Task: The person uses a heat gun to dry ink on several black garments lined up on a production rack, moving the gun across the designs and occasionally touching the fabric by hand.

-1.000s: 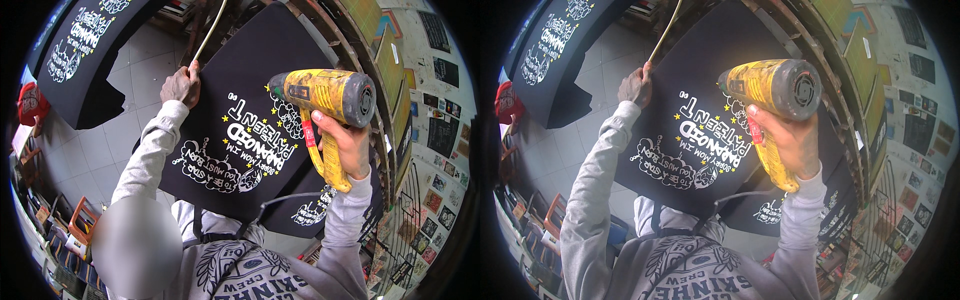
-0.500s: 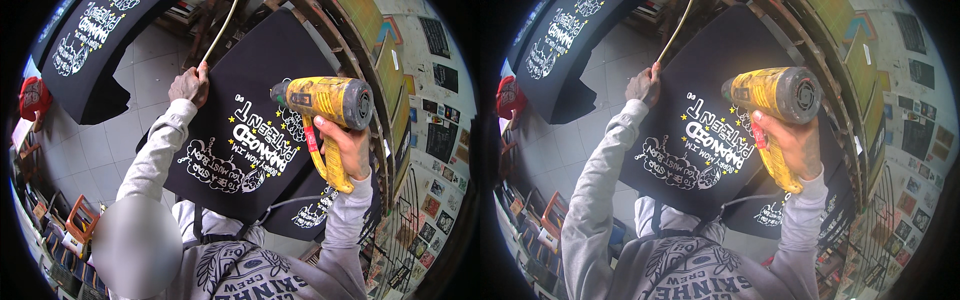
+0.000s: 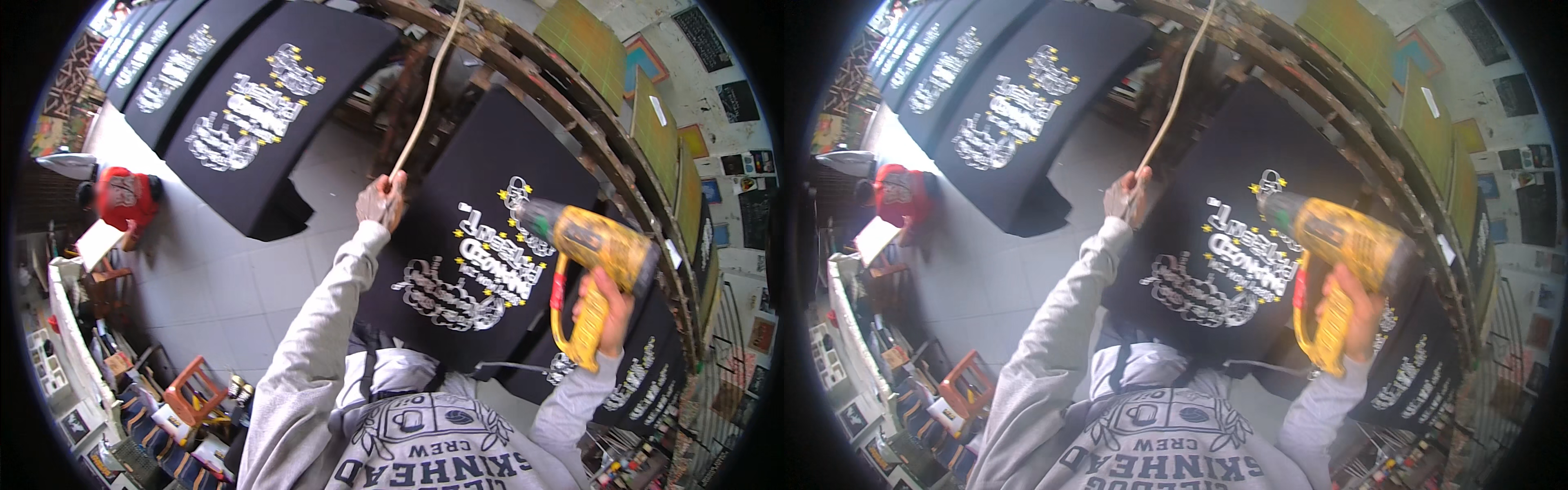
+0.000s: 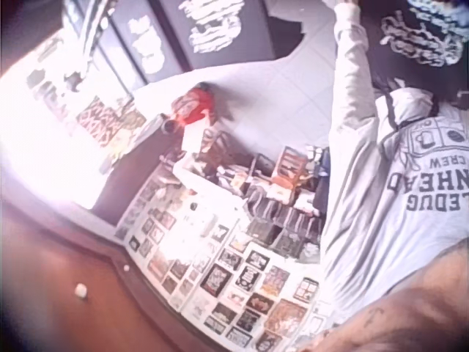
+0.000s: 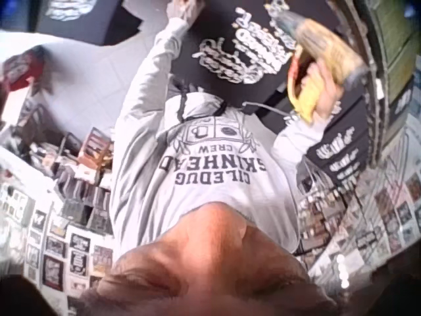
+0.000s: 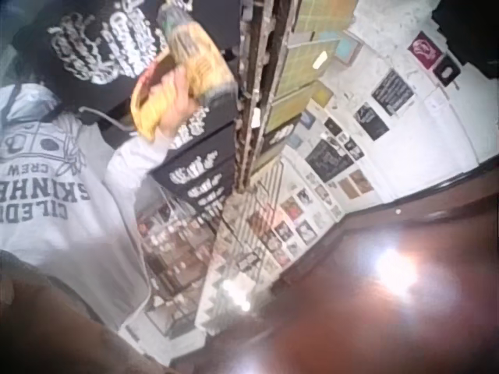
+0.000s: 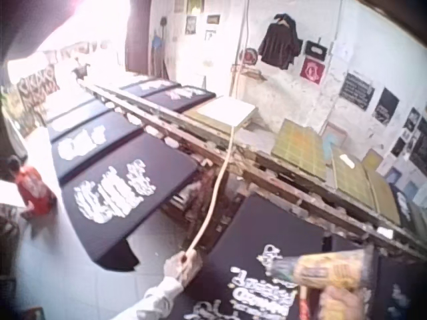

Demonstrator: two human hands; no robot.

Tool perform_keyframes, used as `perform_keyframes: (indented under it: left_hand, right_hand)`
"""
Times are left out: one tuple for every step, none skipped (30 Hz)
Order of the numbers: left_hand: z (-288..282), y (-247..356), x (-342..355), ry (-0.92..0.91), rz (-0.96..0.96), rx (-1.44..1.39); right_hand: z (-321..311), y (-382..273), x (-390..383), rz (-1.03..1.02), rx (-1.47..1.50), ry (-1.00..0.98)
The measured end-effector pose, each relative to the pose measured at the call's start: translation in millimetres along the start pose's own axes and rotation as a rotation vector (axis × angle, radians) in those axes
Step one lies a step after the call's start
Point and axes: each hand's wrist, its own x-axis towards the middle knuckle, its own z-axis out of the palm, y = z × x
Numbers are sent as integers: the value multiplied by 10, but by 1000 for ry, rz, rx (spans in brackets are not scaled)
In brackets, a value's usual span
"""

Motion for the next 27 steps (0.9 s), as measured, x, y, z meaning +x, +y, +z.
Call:
perform_keyframes:
  left_hand:
    - [-224, -89, -44, 7, 89, 51]
    - [-528, -110, -164, 22, 167, 32]
    - [-850, -133, -298, 1, 224, -1]
    - [-1164, -278, -390, -14, 294, -58]
    - [-1488, -360, -504, -64, 314, -105]
    - [-1836, -438, -618, -86, 326, -164]
    - [-2187, -512, -745, -153, 269, -207]
    - [-2557, -608, -838, -155, 280, -239]
    - [-2903, -793, -918, -217, 216, -250]
    - [-3224, -938, -956, -218, 267, -330]
    - [-3592, -1022, -993, -243, 294, -372]
    - [-3895, -1083, -1041, -270, 309, -440]
    - [-4206, -1155, -1070, -268, 275, -453]
    - [-4512, -1177, -1073, -258, 251, -461]
    - [-4788, -1255, -1033, -255, 231, -467]
    - [-4985, -1370, -1003, -235, 253, -485]
    - [-5196, -1492, -974, -214, 279, -499]
    - [-5386, -1607, -926, -191, 292, -512]
    - [-5607, -1654, -845, -207, 269, -509]
    - [-5846, -1763, -775, -194, 264, -471]
    - [-5985, -1879, -668, -171, 283, -522]
    - [-6099, -1976, -569, -147, 303, -572]
    - [-6239, -2039, -488, -120, 305, -510]
    - [-6344, -2106, -379, -106, 314, -490]
    - [-6430, -2166, -254, -93, 324, -470]
    - [-6503, -2216, -113, -84, 334, -451]
    - [-6563, -2229, 87, -73, 333, -412]
  right_hand:
    - [-35, 54, -180, -9, 48, 10]
    - [-49, 130, -340, -20, 97, 19]
    - [-42, 215, -509, -26, 186, 8]
    - [26, 299, -669, -34, 275, -12]
    - [127, 365, -844, -75, 337, -22]
    - [265, 428, -1008, -114, 404, -36]
    - [406, 513, -1140, -93, 501, -57]
    - [593, 573, -1267, -139, 557, -102]
    - [799, 617, -1366, -170, 580, -137]
    - [1032, 666, -1438, -200, 602, -171]
    - [1349, 679, -1524, -186, 646, -161]
    - [1611, 610, -1560, -176, 663, -154]
    - [1840, 670, -1575, -166, 659, -204]
    - [2146, 601, -1625, -172, 638, -216]
    - [2432, 542, -1664, -132, 606, -200]
    - [2674, 472, -1676, -92, 574, -181]
    - [2907, 410, -1676, -82, 501, -172]
    - [3135, 347, -1669, -60, 424, -166]
    - [3390, 261, -1685, -95, 373, -158]
    - [3660, 201, -1682, -109, 310, -134]
    - [3849, 147, -1647, -141, 220, -124]
    - [4006, 133, -1609, -174, 131, -112]
    - [4155, 149, -1568, -213, 98, -124]
    - [4257, 139, -1568, -247, 12, -136]
    - [4389, 138, -1536, -280, -14, -133]
    - [4525, 113, -1498, -313, -39, -127]
    - [4628, 91, -1409, -315, -44, -127]
